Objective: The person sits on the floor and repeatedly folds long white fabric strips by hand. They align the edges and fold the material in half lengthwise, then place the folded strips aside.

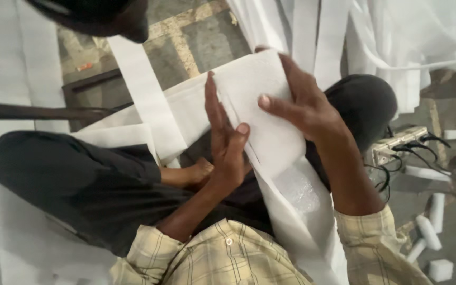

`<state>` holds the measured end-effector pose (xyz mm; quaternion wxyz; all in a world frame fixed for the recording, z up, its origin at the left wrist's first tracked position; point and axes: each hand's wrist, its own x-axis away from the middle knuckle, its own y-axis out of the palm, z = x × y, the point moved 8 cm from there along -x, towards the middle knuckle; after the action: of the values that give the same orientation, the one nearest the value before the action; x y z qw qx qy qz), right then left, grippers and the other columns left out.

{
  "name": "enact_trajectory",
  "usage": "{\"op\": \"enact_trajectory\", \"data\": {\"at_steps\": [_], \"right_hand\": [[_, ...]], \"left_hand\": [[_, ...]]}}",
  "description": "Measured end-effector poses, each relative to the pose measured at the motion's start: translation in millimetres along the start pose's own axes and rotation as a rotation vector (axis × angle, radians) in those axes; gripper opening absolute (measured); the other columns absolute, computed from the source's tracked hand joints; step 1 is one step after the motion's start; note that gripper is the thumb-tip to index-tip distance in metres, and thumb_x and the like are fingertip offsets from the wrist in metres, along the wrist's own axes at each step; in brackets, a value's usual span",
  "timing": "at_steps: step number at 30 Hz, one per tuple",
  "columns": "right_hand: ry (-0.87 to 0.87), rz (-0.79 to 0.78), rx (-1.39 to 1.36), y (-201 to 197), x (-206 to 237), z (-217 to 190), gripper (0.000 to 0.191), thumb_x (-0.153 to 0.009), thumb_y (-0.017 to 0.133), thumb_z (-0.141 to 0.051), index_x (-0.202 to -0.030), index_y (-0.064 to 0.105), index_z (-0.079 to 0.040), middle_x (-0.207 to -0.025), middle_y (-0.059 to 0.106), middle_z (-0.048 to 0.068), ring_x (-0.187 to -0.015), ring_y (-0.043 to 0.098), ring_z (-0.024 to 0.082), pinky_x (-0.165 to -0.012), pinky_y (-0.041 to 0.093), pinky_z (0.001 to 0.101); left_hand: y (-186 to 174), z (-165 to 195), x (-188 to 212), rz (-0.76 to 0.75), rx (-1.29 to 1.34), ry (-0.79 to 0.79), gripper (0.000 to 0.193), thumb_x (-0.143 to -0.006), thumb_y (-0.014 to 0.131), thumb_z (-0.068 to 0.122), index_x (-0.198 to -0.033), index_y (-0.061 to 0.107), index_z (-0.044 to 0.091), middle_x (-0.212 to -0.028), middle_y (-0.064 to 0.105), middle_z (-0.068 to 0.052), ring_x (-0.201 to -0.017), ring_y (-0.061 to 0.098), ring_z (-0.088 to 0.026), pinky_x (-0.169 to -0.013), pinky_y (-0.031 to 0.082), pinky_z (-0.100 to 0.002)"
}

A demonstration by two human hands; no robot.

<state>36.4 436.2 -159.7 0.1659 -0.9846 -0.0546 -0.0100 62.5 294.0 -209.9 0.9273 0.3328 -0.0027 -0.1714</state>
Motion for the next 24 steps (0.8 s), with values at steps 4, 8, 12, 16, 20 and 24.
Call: {"op": "enact_trajectory", "data": {"at_steps": [4, 8, 12, 16, 20, 24], "right_hand": [[0.253, -0.158, -0.029, 0, 44, 18, 0.081, -0.087, 0.078, -0.028, -0.149, 0.041, 0.007, -0.116, 0.074, 0.017, -0.107, 0.072, 0.022, -0.088, 0.060, 0.0324], [0.474, -0.036, -0.248, -2, 75, 26, 0.071, -0.086, 0.076, -0.023, -0.145, 0.051, 0.008, -0.116, 0.073, 0.015, -0.104, 0.068, 0.018, -0.088, 0.055, 0.0303], [0.506, 0.044, -0.223, -8, 80, 31, 0.061, -0.086, 0.075, -0.020, -0.139, 0.059, 0.007, -0.107, 0.075, 0.015, -0.092, 0.069, 0.016, -0.078, 0.056, 0.0301], [0.427, 0.173, -0.164, -9, 88, 42, 0.061, -0.087, 0.076, -0.017, -0.140, 0.056, 0.006, -0.124, 0.069, 0.014, -0.111, 0.063, 0.016, -0.092, 0.051, 0.0280], [-0.087, 0.282, 0.354, -6, 99, 24, 0.044, -0.086, 0.076, -0.005, -0.128, 0.062, 0.003, -0.142, 0.056, 0.019, -0.129, 0.056, 0.021, -0.108, 0.046, 0.0288], [0.573, 0.497, -0.174, -7, 118, 110, 0.053, -0.083, 0.078, -0.007, -0.134, 0.063, -0.001, -0.145, 0.057, 0.014, -0.131, 0.054, 0.018, -0.108, 0.041, 0.0275]], "left_hand": [[-2, 2, -2, 0.034, 0.009, -0.013, 0.087, -0.102, 0.050, 0.012, -0.169, -0.006, 0.010, -0.178, 0.005, -0.016, -0.162, 0.024, -0.034, -0.133, 0.029, -0.051], [4, 6, -1, 0.009, -0.128, 0.030, 0.080, -0.108, 0.049, 0.015, -0.168, -0.002, 0.006, -0.178, 0.004, -0.014, -0.163, 0.022, -0.031, -0.135, 0.027, -0.047], [7, 1, -4, 0.027, -0.046, -0.024, 0.085, -0.105, 0.051, 0.016, -0.169, -0.005, 0.006, -0.176, 0.015, -0.020, -0.160, 0.028, -0.034, -0.132, 0.029, -0.048], [3, 6, -11, 0.053, -0.078, 0.017, 0.084, -0.106, 0.053, 0.015, -0.171, 0.000, 0.006, -0.175, 0.010, -0.018, -0.161, 0.021, -0.030, -0.133, 0.022, -0.044], [-4, -7, -16, 0.119, -0.011, -0.092, 0.086, -0.103, 0.053, 0.019, -0.168, -0.001, 0.006, -0.172, 0.015, -0.021, -0.156, 0.026, -0.034, -0.128, 0.025, -0.047], [-8, -15, -15, 0.117, -0.009, -0.093, 0.080, -0.108, 0.046, 0.027, -0.168, -0.002, 0.006, -0.174, 0.014, -0.021, -0.159, 0.024, -0.033, -0.130, 0.024, -0.046]]}}
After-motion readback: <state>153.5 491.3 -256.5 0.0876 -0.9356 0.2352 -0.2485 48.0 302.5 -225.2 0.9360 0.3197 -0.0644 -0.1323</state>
